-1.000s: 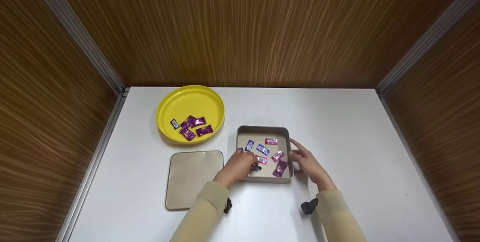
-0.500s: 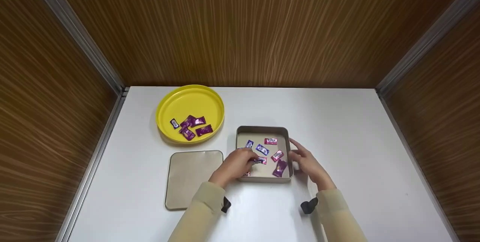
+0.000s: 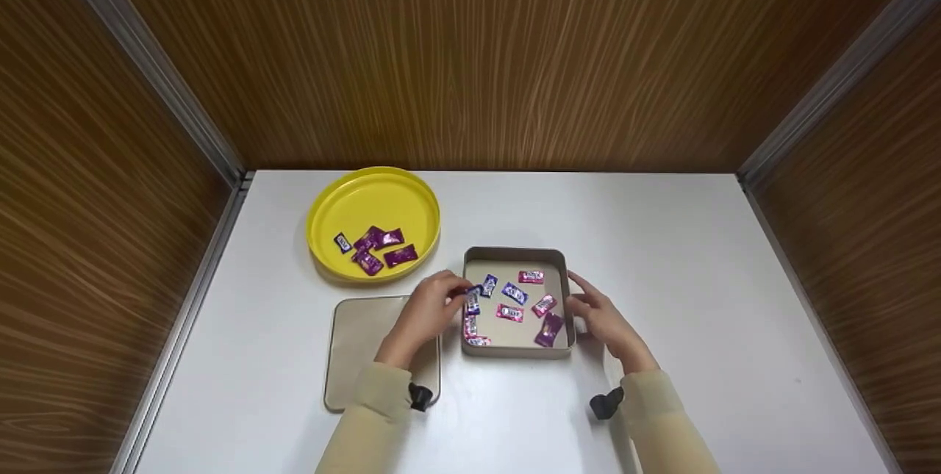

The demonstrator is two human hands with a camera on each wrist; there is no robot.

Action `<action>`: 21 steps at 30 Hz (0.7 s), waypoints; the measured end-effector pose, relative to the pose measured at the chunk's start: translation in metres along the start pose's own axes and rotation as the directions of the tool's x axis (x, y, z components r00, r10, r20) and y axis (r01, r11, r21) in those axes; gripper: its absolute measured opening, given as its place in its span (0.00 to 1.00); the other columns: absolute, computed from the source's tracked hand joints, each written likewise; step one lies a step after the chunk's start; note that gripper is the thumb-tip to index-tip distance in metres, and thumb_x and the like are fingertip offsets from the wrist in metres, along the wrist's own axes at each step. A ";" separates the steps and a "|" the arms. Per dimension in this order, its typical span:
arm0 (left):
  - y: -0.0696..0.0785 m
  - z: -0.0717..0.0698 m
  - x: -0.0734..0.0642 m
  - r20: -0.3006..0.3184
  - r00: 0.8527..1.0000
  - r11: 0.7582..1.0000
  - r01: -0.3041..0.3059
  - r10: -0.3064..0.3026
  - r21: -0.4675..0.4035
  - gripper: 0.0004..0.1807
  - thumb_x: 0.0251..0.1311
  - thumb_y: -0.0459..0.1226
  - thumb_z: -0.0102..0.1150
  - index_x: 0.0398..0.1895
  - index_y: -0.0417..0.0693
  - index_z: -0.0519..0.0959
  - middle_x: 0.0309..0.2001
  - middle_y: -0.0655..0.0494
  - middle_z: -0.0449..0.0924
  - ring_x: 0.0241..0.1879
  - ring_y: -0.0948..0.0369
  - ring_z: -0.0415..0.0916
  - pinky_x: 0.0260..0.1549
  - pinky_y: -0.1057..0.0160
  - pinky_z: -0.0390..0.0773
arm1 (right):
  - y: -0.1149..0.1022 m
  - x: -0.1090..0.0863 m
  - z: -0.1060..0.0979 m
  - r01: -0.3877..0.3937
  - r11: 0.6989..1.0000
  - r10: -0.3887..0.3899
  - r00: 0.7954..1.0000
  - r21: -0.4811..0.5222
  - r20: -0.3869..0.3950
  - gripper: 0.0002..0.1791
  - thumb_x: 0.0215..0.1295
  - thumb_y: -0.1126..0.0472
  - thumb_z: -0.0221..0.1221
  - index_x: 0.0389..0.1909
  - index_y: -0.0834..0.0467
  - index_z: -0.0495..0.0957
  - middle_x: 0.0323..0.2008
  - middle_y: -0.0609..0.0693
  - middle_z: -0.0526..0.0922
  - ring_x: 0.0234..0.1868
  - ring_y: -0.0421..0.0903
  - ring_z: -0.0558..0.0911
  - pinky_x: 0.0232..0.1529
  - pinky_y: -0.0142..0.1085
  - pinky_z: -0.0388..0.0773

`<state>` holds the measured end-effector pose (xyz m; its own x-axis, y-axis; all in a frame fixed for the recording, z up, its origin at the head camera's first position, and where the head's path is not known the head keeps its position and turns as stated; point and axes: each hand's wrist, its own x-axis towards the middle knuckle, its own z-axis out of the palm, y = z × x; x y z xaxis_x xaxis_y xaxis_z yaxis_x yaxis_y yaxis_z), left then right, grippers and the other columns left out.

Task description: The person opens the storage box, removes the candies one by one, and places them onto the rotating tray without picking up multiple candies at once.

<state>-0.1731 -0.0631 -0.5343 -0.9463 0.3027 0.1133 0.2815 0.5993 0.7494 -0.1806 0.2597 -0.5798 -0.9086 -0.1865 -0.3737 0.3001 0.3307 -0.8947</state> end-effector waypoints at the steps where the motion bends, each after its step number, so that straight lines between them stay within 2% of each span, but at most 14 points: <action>1: -0.003 -0.003 -0.001 -0.034 0.999 1.000 0.010 -0.010 -0.005 0.09 0.62 0.29 0.62 0.44 0.40 0.84 0.38 0.53 0.80 0.38 0.59 0.78 0.41 0.61 0.80 | 0.002 0.001 0.000 0.002 1.000 -0.002 1.000 -0.001 -0.003 0.33 0.75 0.57 0.49 0.78 0.48 0.50 0.65 0.67 0.68 0.65 0.66 0.68 0.61 0.66 0.62; 3: -0.009 -0.009 -0.002 -0.123 0.992 0.999 0.036 -0.037 -0.013 0.08 0.61 0.28 0.62 0.43 0.38 0.84 0.37 0.51 0.81 0.37 0.58 0.78 0.39 0.61 0.80 | 0.005 0.002 -0.001 0.006 1.000 -0.006 1.000 -0.008 -0.008 0.33 0.75 0.56 0.50 0.77 0.46 0.51 0.65 0.65 0.69 0.64 0.65 0.69 0.61 0.65 0.61; 5: -0.015 -0.015 -0.004 -0.224 0.972 0.997 0.071 -0.075 -0.027 0.08 0.60 0.26 0.62 0.43 0.36 0.83 0.37 0.49 0.82 0.36 0.56 0.79 0.38 0.59 0.81 | 0.006 0.003 -0.001 0.014 1.000 -0.014 1.000 -0.016 -0.010 0.33 0.75 0.55 0.50 0.77 0.46 0.52 0.64 0.65 0.70 0.64 0.65 0.70 0.63 0.65 0.59; 6: -0.018 -0.018 -0.004 -0.276 0.956 0.995 0.092 -0.098 -0.035 0.09 0.59 0.26 0.63 0.43 0.36 0.83 0.36 0.48 0.82 0.35 0.55 0.80 0.37 0.59 0.81 | 0.006 0.003 -0.001 0.017 1.000 -0.017 1.000 -0.018 -0.012 0.33 0.75 0.55 0.50 0.77 0.45 0.52 0.64 0.65 0.70 0.64 0.65 0.70 0.63 0.65 0.59; 8: -0.025 -0.023 -0.005 -0.379 0.916 0.992 0.116 -0.129 -0.058 0.09 0.57 0.25 0.64 0.42 0.34 0.83 0.36 0.45 0.83 0.34 0.53 0.81 0.37 0.57 0.81 | 0.006 0.003 -0.001 0.016 1.000 -0.016 1.000 -0.021 -0.011 0.33 0.75 0.55 0.50 0.77 0.45 0.52 0.64 0.65 0.70 0.64 0.65 0.70 0.63 0.65 0.58; 12: -0.040 -0.037 -0.005 -0.509 0.839 0.982 0.170 -0.190 -0.087 0.10 0.55 0.24 0.65 0.42 0.32 0.83 0.35 0.42 0.83 0.34 0.50 0.81 0.37 0.55 0.81 | 0.006 0.002 -0.001 0.003 1.000 -0.003 1.000 -0.012 -0.002 0.33 0.75 0.54 0.50 0.77 0.45 0.51 0.65 0.64 0.69 0.64 0.65 0.70 0.62 0.65 0.60; 14: -0.048 -0.045 -0.004 -0.535 0.813 0.973 0.209 -0.229 -0.099 0.10 0.56 0.24 0.64 0.42 0.31 0.83 0.36 0.41 0.83 0.35 0.49 0.80 0.38 0.55 0.81 | 0.005 0.002 -0.001 -0.006 1.000 0.006 1.000 -0.006 -0.004 0.34 0.74 0.55 0.50 0.77 0.44 0.51 0.65 0.63 0.69 0.64 0.64 0.70 0.62 0.65 0.61; 16: -0.057 -0.054 -0.003 -0.538 0.796 0.959 0.263 -0.277 -0.104 0.11 0.58 0.24 0.63 0.44 0.31 0.82 0.38 0.40 0.82 0.37 0.49 0.79 0.39 0.54 0.80 | 0.005 0.002 -0.001 -0.005 1.000 0.005 1.000 -0.011 -0.004 0.34 0.74 0.54 0.50 0.78 0.44 0.51 0.64 0.64 0.69 0.64 0.64 0.70 0.62 0.65 0.62; 21: -0.079 -0.071 0.000 -0.519 0.751 0.907 0.400 -0.408 -0.133 0.13 0.62 0.24 0.57 0.49 0.30 0.80 0.43 0.37 0.80 0.43 0.47 0.77 0.44 0.52 0.78 | 0.006 0.002 -0.001 -0.010 1.000 0.010 1.000 -0.019 -0.009 0.33 0.74 0.54 0.50 0.77 0.44 0.51 0.64 0.63 0.70 0.63 0.64 0.71 0.63 0.65 0.60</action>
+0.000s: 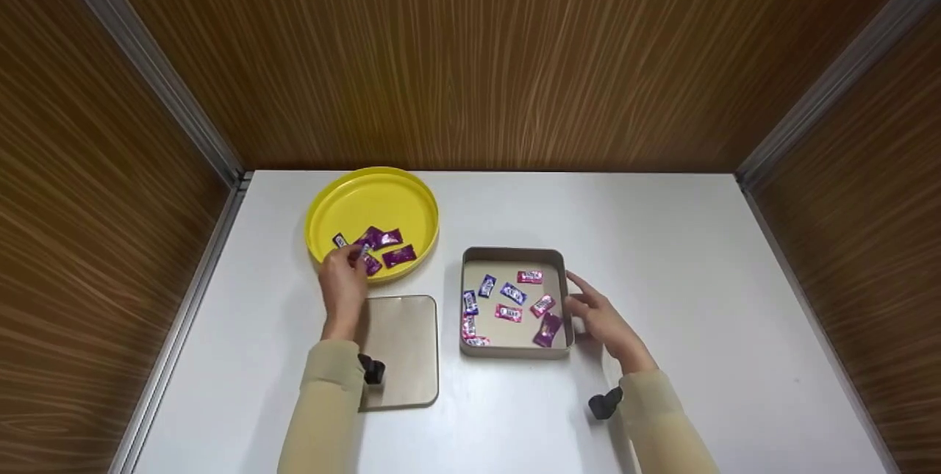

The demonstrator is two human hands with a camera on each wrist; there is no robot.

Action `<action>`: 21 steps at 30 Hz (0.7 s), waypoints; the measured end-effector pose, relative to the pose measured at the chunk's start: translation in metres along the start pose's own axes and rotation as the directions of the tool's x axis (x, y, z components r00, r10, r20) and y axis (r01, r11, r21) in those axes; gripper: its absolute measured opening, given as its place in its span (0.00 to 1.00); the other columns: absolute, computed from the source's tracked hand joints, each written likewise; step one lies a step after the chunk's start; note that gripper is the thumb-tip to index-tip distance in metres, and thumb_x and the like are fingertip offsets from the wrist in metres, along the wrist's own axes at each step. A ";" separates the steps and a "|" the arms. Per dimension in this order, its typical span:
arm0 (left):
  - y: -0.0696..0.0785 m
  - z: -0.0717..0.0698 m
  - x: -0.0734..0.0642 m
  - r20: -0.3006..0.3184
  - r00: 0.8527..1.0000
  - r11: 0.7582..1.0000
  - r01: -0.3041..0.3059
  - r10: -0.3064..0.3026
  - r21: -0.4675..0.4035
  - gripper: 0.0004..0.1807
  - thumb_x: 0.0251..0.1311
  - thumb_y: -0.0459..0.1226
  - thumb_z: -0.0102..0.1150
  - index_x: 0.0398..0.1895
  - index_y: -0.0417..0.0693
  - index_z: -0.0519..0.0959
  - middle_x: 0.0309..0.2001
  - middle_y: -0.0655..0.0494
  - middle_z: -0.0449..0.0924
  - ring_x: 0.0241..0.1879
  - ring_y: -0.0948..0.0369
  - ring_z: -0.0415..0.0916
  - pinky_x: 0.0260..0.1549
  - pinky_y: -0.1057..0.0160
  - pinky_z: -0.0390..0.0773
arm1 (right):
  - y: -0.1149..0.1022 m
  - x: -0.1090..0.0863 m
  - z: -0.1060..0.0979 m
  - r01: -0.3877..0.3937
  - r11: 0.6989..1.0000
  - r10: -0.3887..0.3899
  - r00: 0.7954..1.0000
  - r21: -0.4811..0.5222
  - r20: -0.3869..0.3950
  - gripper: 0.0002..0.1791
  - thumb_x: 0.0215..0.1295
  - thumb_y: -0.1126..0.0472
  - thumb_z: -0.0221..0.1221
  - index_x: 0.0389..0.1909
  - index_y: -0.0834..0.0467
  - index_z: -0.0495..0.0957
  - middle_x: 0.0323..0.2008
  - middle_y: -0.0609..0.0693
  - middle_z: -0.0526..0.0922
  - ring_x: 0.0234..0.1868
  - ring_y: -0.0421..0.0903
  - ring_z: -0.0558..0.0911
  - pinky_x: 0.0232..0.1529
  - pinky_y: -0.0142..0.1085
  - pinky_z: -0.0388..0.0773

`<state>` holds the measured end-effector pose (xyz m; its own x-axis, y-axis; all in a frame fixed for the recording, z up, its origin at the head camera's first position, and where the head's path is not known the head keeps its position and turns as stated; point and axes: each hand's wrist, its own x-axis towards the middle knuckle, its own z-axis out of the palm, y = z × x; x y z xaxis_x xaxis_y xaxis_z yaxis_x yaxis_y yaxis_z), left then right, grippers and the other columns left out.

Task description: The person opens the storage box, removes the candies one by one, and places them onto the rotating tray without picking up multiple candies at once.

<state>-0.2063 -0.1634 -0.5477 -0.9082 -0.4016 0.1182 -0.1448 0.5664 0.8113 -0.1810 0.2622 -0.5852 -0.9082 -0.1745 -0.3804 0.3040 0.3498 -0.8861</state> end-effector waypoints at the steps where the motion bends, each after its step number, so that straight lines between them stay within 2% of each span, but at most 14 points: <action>1: -0.004 -0.001 0.004 -0.009 1.000 1.000 0.014 -0.014 0.013 0.13 0.62 0.24 0.56 0.49 0.29 0.80 0.43 0.36 0.80 0.44 0.46 0.77 0.45 0.51 0.78 | 0.000 0.000 0.000 0.001 1.000 -0.001 1.000 -0.003 -0.002 0.33 0.75 0.54 0.50 0.77 0.44 0.51 0.64 0.63 0.70 0.63 0.64 0.71 0.63 0.65 0.59; 6: -0.017 -0.006 0.018 -0.031 0.999 0.997 0.046 -0.045 0.055 0.13 0.62 0.23 0.55 0.49 0.28 0.80 0.44 0.34 0.80 0.47 0.43 0.77 0.48 0.48 0.76 | 0.001 0.001 0.000 0.005 1.000 -0.005 1.000 -0.022 -0.007 0.33 0.75 0.53 0.50 0.78 0.44 0.51 0.65 0.65 0.69 0.63 0.65 0.71 0.63 0.65 0.57; 12: -0.023 -0.008 0.028 -0.024 0.998 0.995 0.060 -0.059 0.076 0.14 0.63 0.24 0.55 0.50 0.26 0.79 0.46 0.33 0.80 0.50 0.42 0.76 0.50 0.48 0.77 | 0.001 0.002 0.001 0.000 1.000 -0.001 1.000 -0.021 -0.015 0.33 0.75 0.55 0.49 0.77 0.44 0.52 0.64 0.64 0.70 0.63 0.63 0.71 0.65 0.65 0.55; 17: -0.025 -0.008 0.032 0.027 0.998 0.994 0.059 -0.061 0.091 0.17 0.65 0.27 0.56 0.55 0.27 0.76 0.53 0.32 0.77 0.56 0.41 0.73 0.55 0.48 0.74 | -0.001 0.001 0.001 0.014 0.999 -0.015 1.000 -0.030 -0.016 0.32 0.75 0.55 0.49 0.77 0.44 0.53 0.63 0.63 0.71 0.62 0.62 0.73 0.66 0.65 0.51; 21: -0.024 -0.005 0.029 0.064 0.998 0.996 0.010 -0.016 0.092 0.19 0.64 0.30 0.59 0.57 0.29 0.76 0.56 0.33 0.75 0.61 0.41 0.70 0.61 0.48 0.69 | -0.001 0.000 0.000 0.027 0.999 -0.027 1.000 -0.019 -0.007 0.33 0.76 0.54 0.49 0.77 0.45 0.51 0.64 0.64 0.70 0.63 0.64 0.71 0.65 0.66 0.54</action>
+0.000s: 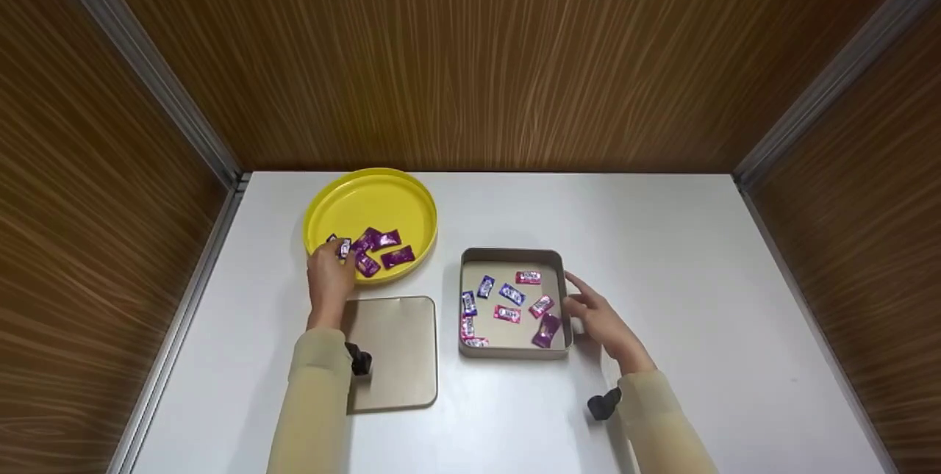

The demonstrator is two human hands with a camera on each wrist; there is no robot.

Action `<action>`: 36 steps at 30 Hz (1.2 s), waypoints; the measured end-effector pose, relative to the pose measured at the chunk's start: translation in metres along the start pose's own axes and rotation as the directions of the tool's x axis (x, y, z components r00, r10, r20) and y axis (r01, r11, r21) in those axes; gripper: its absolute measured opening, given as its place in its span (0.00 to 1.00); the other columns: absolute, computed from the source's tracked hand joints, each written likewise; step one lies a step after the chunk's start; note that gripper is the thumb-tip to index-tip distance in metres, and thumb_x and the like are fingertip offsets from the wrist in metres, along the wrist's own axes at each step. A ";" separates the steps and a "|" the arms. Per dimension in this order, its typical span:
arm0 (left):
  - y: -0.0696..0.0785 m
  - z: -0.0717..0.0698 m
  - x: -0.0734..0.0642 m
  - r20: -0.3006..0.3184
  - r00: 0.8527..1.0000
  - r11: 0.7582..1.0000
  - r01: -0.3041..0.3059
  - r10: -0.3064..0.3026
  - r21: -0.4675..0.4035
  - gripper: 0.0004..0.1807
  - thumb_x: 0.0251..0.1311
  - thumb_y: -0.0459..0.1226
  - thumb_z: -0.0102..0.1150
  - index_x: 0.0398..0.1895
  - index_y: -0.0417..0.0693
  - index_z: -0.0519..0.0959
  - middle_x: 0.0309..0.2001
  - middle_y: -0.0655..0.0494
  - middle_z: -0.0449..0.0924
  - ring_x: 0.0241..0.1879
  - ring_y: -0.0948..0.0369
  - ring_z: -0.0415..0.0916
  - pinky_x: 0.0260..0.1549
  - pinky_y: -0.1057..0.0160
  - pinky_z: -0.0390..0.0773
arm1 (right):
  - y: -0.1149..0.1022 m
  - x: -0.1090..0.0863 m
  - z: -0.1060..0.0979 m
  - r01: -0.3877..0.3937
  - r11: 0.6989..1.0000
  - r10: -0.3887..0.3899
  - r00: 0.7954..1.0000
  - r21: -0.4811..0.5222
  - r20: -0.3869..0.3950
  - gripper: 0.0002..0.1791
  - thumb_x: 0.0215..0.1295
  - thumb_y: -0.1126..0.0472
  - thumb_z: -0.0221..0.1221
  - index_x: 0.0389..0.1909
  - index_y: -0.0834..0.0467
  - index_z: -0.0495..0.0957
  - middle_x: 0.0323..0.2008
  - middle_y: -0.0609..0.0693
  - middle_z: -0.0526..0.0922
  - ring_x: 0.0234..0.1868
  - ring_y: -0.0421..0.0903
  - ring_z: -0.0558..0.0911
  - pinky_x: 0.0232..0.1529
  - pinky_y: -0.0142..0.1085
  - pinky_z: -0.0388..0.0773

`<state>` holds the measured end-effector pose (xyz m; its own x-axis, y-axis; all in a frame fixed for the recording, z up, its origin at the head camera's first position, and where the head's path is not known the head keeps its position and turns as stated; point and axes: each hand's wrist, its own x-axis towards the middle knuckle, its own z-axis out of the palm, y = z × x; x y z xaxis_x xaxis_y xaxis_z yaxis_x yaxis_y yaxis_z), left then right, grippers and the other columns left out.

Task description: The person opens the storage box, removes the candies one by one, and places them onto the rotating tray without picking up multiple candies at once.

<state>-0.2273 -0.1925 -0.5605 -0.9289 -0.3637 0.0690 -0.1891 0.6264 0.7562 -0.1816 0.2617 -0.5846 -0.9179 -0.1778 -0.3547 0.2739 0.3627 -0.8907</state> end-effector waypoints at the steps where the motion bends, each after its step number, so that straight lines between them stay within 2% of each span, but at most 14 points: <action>1: 0.001 0.001 -0.001 0.002 1.000 1.000 -0.019 0.019 -0.003 0.19 0.64 0.30 0.60 0.56 0.29 0.76 0.56 0.33 0.75 0.61 0.41 0.70 0.61 0.48 0.68 | 0.000 0.000 0.000 0.004 1.000 -0.004 1.000 0.004 0.004 0.33 0.76 0.54 0.49 0.78 0.46 0.51 0.64 0.64 0.70 0.64 0.65 0.70 0.65 0.66 0.54; 5: 0.007 0.005 -0.009 0.025 0.995 0.995 -0.096 0.097 -0.023 0.19 0.64 0.31 0.60 0.55 0.30 0.77 0.55 0.36 0.76 0.59 0.43 0.71 0.61 0.49 0.69 | 0.001 0.000 -0.001 0.011 1.000 -0.011 1.000 0.009 0.011 0.33 0.76 0.54 0.49 0.78 0.47 0.50 0.64 0.66 0.69 0.64 0.66 0.69 0.65 0.66 0.53; 9: 0.022 0.007 -0.017 0.056 0.983 0.980 -0.171 0.177 -0.098 0.17 0.63 0.32 0.61 0.54 0.32 0.78 0.54 0.39 0.75 0.57 0.45 0.72 0.60 0.51 0.69 | 0.000 0.000 0.000 0.004 1.000 -0.004 1.000 -0.009 0.006 0.33 0.76 0.54 0.49 0.78 0.46 0.50 0.64 0.65 0.69 0.64 0.65 0.70 0.65 0.66 0.53; 12: 0.038 0.007 -0.024 0.078 0.964 0.957 -0.240 0.255 -0.163 0.15 0.63 0.31 0.62 0.52 0.34 0.80 0.53 0.41 0.75 0.55 0.46 0.73 0.56 0.51 0.73 | 0.000 0.000 -0.001 0.000 1.000 0.000 1.000 -0.014 0.002 0.33 0.75 0.54 0.49 0.78 0.46 0.51 0.64 0.64 0.70 0.63 0.64 0.71 0.66 0.65 0.53; 15: 0.054 0.009 -0.031 0.092 0.940 0.933 -0.307 0.328 -0.186 0.14 0.62 0.32 0.63 0.50 0.36 0.81 0.51 0.42 0.76 0.54 0.47 0.74 0.55 0.50 0.74 | -0.001 0.000 -0.001 -0.004 1.000 0.004 1.000 -0.007 0.004 0.33 0.75 0.55 0.49 0.78 0.47 0.50 0.64 0.65 0.70 0.64 0.65 0.70 0.66 0.65 0.52; 19: 0.071 0.014 -0.041 0.142 0.917 0.924 -0.353 0.373 -0.150 0.16 0.61 0.33 0.65 0.51 0.39 0.81 0.53 0.44 0.77 0.57 0.47 0.72 0.59 0.50 0.70 | -0.011 -0.006 -0.001 -0.010 1.000 0.010 1.000 -0.001 0.021 0.33 0.76 0.58 0.47 0.78 0.52 0.48 0.65 0.68 0.67 0.64 0.67 0.68 0.64 0.67 0.54; 21: 0.077 0.019 -0.047 0.205 0.905 0.927 -0.353 0.372 -0.126 0.18 0.62 0.35 0.65 0.54 0.41 0.80 0.56 0.45 0.76 0.59 0.48 0.71 0.61 0.50 0.68 | -0.020 -0.011 0.000 -0.012 1.000 0.012 0.999 0.004 0.032 0.33 0.76 0.59 0.47 0.78 0.53 0.47 0.65 0.69 0.66 0.64 0.68 0.68 0.64 0.66 0.55; 26: 0.090 0.031 -0.063 0.375 0.847 0.924 -0.369 0.377 -0.097 0.24 0.64 0.41 0.62 0.62 0.45 0.75 0.63 0.48 0.72 0.63 0.51 0.67 0.64 0.51 0.64 | -0.035 -0.022 0.001 -0.011 1.000 0.011 0.999 0.006 0.042 0.33 0.76 0.60 0.46 0.78 0.55 0.48 0.65 0.70 0.67 0.64 0.68 0.68 0.64 0.65 0.56; 29: 0.096 0.039 -0.071 0.433 0.809 0.910 -0.407 0.397 -0.075 0.26 0.65 0.43 0.62 0.65 0.46 0.73 0.64 0.48 0.70 0.64 0.52 0.66 0.65 0.52 0.63 | -0.037 -0.024 0.002 -0.009 1.000 0.008 0.999 0.015 0.048 0.33 0.76 0.60 0.46 0.78 0.55 0.48 0.65 0.70 0.66 0.64 0.68 0.68 0.64 0.66 0.56; 31: 0.099 0.045 -0.076 0.466 0.784 0.898 -0.436 0.410 -0.055 0.28 0.66 0.44 0.61 0.66 0.45 0.71 0.65 0.46 0.70 0.65 0.51 0.66 0.65 0.51 0.63 | -0.035 -0.023 0.002 -0.013 1.000 0.011 0.999 0.026 0.053 0.33 0.77 0.60 0.46 0.78 0.54 0.48 0.66 0.70 0.66 0.65 0.68 0.67 0.63 0.66 0.57; 33: 0.102 0.051 -0.081 0.502 0.765 0.891 -0.453 0.403 -0.024 0.29 0.66 0.47 0.59 0.68 0.46 0.69 0.66 0.45 0.68 0.66 0.50 0.65 0.65 0.50 0.62 | -0.024 -0.016 0.001 -0.016 0.999 0.015 0.999 0.037 0.047 0.33 0.76 0.58 0.47 0.78 0.51 0.49 0.65 0.68 0.67 0.65 0.67 0.68 0.61 0.65 0.61; 36: 0.107 0.062 -0.089 0.548 0.745 0.887 -0.462 0.381 0.012 0.31 0.67 0.48 0.58 0.70 0.48 0.67 0.69 0.44 0.65 0.67 0.48 0.62 0.66 0.48 0.61 | -0.008 -0.007 0.000 -0.017 0.999 0.016 0.999 0.034 0.031 0.33 0.76 0.56 0.48 0.78 0.47 0.50 0.65 0.66 0.68 0.64 0.66 0.69 0.60 0.64 0.64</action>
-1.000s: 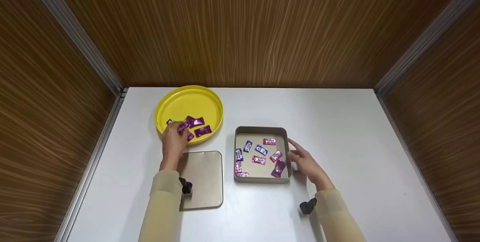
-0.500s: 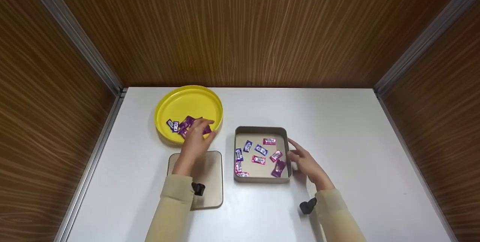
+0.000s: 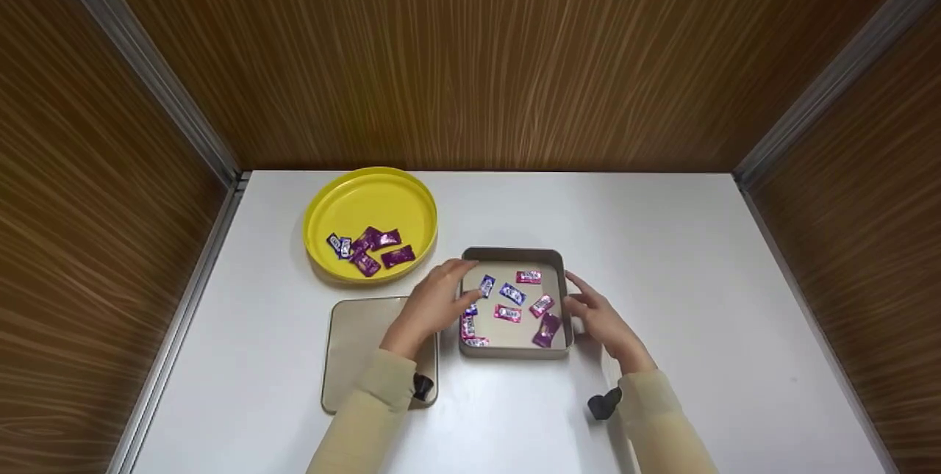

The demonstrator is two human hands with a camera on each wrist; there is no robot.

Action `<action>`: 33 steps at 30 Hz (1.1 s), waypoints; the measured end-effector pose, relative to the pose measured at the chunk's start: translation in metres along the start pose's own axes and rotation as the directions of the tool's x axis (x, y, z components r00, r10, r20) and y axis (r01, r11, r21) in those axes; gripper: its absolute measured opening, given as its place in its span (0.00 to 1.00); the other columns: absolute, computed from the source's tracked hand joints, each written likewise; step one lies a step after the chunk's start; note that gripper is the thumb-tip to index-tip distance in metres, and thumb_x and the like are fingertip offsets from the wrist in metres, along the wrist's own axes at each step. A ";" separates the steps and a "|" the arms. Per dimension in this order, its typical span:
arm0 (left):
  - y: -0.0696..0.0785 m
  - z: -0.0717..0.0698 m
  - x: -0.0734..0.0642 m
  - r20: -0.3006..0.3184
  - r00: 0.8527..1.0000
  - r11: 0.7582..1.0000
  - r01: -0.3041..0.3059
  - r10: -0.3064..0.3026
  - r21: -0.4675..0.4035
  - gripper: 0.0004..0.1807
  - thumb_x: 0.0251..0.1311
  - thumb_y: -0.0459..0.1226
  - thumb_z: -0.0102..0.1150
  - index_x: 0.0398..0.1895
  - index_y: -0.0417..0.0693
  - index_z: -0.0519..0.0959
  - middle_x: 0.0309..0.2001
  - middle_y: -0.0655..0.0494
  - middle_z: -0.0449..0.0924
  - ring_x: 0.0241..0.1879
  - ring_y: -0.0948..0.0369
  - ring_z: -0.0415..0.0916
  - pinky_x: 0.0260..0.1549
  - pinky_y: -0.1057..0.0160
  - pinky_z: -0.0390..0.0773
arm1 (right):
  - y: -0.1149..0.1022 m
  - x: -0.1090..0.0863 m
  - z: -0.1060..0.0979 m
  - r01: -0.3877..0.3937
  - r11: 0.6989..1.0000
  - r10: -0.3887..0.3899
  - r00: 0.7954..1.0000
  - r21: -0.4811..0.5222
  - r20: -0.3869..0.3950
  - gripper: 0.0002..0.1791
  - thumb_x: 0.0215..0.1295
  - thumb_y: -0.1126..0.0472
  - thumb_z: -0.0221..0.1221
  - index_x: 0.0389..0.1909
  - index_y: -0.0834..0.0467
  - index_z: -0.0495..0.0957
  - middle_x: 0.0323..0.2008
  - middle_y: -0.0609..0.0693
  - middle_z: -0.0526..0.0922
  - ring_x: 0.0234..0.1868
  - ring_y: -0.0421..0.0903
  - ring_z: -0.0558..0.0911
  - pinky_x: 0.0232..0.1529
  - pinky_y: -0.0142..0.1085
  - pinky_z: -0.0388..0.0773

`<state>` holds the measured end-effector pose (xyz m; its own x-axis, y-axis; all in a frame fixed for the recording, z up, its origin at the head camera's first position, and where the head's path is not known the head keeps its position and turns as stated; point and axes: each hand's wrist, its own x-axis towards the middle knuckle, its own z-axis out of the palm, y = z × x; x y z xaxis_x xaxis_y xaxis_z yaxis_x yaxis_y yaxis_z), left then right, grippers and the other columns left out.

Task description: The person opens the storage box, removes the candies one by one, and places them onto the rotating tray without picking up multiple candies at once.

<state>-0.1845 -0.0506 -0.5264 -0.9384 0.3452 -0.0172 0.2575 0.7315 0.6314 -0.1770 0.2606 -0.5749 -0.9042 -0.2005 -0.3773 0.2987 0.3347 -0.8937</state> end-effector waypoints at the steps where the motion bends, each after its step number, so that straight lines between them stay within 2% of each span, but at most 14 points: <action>1: 0.002 0.004 0.001 0.013 1.000 1.000 -0.001 0.001 0.017 0.31 0.68 0.49 0.57 0.71 0.48 0.67 0.69 0.44 0.64 0.68 0.48 0.62 0.66 0.48 0.61 | 0.005 0.003 0.000 0.000 1.000 0.000 1.000 -0.003 -0.009 0.33 0.75 0.55 0.49 0.78 0.45 0.51 0.65 0.65 0.69 0.64 0.65 0.70 0.60 0.64 0.65; 7: 0.014 0.023 0.007 0.069 0.998 0.984 -0.027 0.015 0.174 0.30 0.68 0.50 0.56 0.70 0.49 0.68 0.70 0.42 0.62 0.69 0.47 0.60 0.64 0.48 0.65 | 0.006 0.005 -0.001 0.007 1.000 -0.007 1.000 -0.007 -0.017 0.33 0.76 0.55 0.49 0.78 0.46 0.50 0.65 0.65 0.69 0.63 0.64 0.71 0.61 0.64 0.64; 10: 0.017 0.032 0.012 0.091 0.996 0.969 -0.038 0.016 0.242 0.31 0.68 0.52 0.55 0.70 0.49 0.68 0.70 0.43 0.63 0.69 0.48 0.60 0.64 0.50 0.64 | -0.004 -0.001 0.001 0.011 1.000 -0.011 1.000 -0.018 -0.011 0.33 0.76 0.58 0.48 0.78 0.50 0.49 0.65 0.68 0.68 0.63 0.66 0.70 0.62 0.65 0.62; 13: 0.019 0.041 0.016 0.092 0.994 0.948 -0.077 0.051 0.308 0.32 0.66 0.54 0.57 0.69 0.48 0.69 0.67 0.43 0.66 0.67 0.48 0.63 0.64 0.50 0.65 | -0.016 -0.009 0.002 0.007 1.000 -0.007 1.000 -0.026 -0.008 0.33 0.76 0.59 0.48 0.78 0.53 0.49 0.65 0.69 0.68 0.64 0.67 0.70 0.63 0.65 0.59; 18: 0.020 0.056 0.020 0.072 0.988 0.886 -0.153 0.135 0.438 0.36 0.57 0.59 0.64 0.64 0.47 0.75 0.59 0.44 0.73 0.60 0.48 0.70 0.63 0.51 0.65 | -0.030 -0.018 0.004 0.012 1.000 -0.011 1.000 -0.026 0.004 0.33 0.76 0.60 0.48 0.77 0.54 0.50 0.64 0.70 0.68 0.63 0.66 0.70 0.64 0.64 0.59; 23: 0.018 0.067 0.023 0.041 0.982 0.823 -0.178 0.185 0.539 0.33 0.54 0.55 0.68 0.59 0.48 0.78 0.53 0.45 0.77 0.54 0.49 0.74 0.60 0.49 0.68 | -0.028 -0.017 0.004 0.023 1.000 -0.023 1.000 -0.006 0.008 0.33 0.76 0.60 0.48 0.77 0.55 0.49 0.64 0.70 0.68 0.63 0.68 0.70 0.63 0.65 0.58; 28: 0.012 0.074 0.027 0.046 0.980 0.736 -0.178 0.196 0.653 0.27 0.54 0.52 0.68 0.56 0.50 0.80 0.49 0.48 0.78 0.53 0.50 0.74 0.65 0.44 0.61 | -0.025 -0.015 0.004 0.023 1.000 -0.023 1.000 -0.016 0.003 0.33 0.76 0.60 0.48 0.77 0.55 0.49 0.64 0.70 0.68 0.63 0.67 0.70 0.63 0.66 0.58; 30: 0.010 0.075 0.029 0.057 0.981 0.715 -0.175 0.186 0.677 0.26 0.55 0.51 0.67 0.55 0.50 0.81 0.49 0.48 0.78 0.54 0.51 0.73 0.66 0.43 0.57 | -0.024 -0.014 0.004 0.028 0.999 -0.028 1.000 -0.031 -0.002 0.33 0.76 0.60 0.48 0.77 0.55 0.49 0.64 0.70 0.68 0.63 0.67 0.70 0.64 0.65 0.57; 33: 0.008 0.076 0.031 0.080 0.984 0.700 -0.170 0.159 0.694 0.26 0.58 0.51 0.64 0.57 0.49 0.80 0.52 0.48 0.78 0.55 0.51 0.73 0.68 0.44 0.54 | -0.024 -0.014 0.005 0.032 0.999 -0.032 0.999 -0.038 -0.004 0.33 0.76 0.60 0.47 0.77 0.55 0.49 0.63 0.70 0.69 0.63 0.67 0.71 0.64 0.65 0.56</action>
<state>-0.1938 0.0106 -0.5808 -0.8639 0.5032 0.0217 0.4993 0.8614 -0.0931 -0.1701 0.2512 -0.5498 -0.9145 -0.2073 -0.3474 0.2578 0.3629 -0.8954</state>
